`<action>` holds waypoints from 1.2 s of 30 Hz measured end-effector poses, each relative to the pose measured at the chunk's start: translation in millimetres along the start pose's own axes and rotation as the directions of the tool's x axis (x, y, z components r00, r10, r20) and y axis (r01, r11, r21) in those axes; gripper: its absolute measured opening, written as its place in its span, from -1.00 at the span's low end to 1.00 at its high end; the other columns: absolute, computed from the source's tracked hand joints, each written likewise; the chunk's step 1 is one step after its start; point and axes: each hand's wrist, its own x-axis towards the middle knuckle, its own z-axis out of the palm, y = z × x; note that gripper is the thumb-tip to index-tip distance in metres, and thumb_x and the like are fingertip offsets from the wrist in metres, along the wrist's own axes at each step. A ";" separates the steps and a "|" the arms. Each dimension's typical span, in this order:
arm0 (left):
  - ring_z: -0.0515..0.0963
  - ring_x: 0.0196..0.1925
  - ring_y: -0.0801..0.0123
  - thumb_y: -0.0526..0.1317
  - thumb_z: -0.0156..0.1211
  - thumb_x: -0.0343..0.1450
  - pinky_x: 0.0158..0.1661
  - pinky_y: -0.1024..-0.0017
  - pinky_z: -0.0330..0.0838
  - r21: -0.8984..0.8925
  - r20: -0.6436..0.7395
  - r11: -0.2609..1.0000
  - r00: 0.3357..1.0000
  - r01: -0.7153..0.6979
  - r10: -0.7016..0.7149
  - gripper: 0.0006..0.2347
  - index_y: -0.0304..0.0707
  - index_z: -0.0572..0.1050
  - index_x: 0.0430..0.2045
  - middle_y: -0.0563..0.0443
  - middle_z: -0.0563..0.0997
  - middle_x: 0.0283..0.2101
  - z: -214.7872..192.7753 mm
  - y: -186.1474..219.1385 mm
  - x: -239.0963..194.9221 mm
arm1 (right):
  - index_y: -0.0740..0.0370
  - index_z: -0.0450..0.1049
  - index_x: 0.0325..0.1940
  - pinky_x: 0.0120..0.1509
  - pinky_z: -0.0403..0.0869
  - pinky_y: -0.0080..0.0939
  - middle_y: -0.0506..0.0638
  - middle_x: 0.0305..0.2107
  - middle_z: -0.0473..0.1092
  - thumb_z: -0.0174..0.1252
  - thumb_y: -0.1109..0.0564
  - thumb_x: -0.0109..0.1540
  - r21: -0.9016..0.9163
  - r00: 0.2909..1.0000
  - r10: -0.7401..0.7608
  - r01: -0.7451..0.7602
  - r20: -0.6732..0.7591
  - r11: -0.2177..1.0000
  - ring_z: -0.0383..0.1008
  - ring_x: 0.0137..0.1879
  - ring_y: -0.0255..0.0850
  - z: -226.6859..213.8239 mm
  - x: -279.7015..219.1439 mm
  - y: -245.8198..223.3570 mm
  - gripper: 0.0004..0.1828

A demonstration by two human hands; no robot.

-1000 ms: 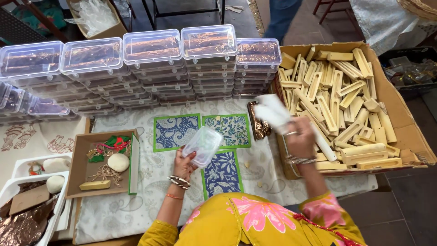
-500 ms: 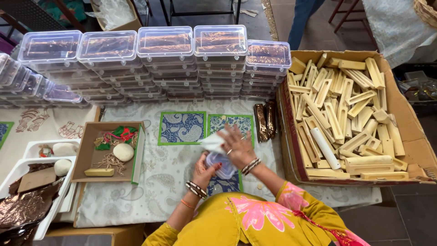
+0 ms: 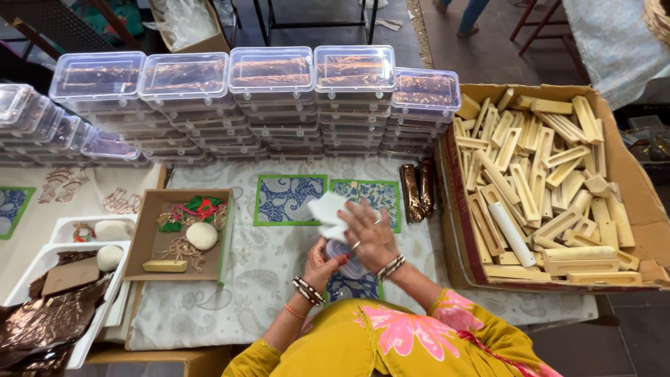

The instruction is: The person sits at a table and prepares to wrap a small wooden object. They pick up a piece of shiny brown wrapping paper, place the wooden item on it, and fold the paper around the item to create a small package. They then place the wrapped item into a clear plastic container.

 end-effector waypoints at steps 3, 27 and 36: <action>0.55 0.00 0.72 -0.44 0.31 0.32 -0.07 0.62 0.55 -0.143 0.124 0.981 0.981 -0.133 0.151 -0.42 -0.31 0.30 0.30 0.18 0.55 0.10 13.5 67.9 -17.0 | -0.08 0.45 0.24 0.01 0.55 -0.17 -0.16 0.15 0.44 -0.17 -0.09 0.45 0.179 0.764 0.456 -0.581 0.456 0.794 0.55 -0.07 -0.18 -0.9 23.3 18.0 -0.62; 0.62 -0.12 0.45 -0.12 0.28 0.44 -0.10 0.48 0.52 0.180 0.210 0.982 0.977 -0.066 0.027 -0.60 -0.25 0.36 0.10 0.03 0.66 -0.14 -37.0 25.6 45.0 | 0.46 0.52 0.18 -0.06 0.45 -0.34 0.04 -0.13 0.54 -0.02 -0.15 0.47 0.882 0.692 0.564 -0.443 0.450 -0.160 0.46 -0.14 -0.32 92.1 -8.2 34.6 -0.43; 0.63 -0.24 0.35 0.08 0.20 0.43 -0.21 0.31 0.51 0.321 -0.116 0.947 0.991 -0.026 0.067 -0.56 -0.24 0.42 0.04 -0.08 0.67 -0.25 -63.5 29.3 54.0 | 0.23 0.00 0.54 0.24 0.41 -0.35 0.08 0.21 0.38 -0.08 -0.05 0.44 0.840 0.627 0.617 -0.533 0.476 -0.106 0.42 0.18 -0.30 70.8 13.3 -41.4 -0.36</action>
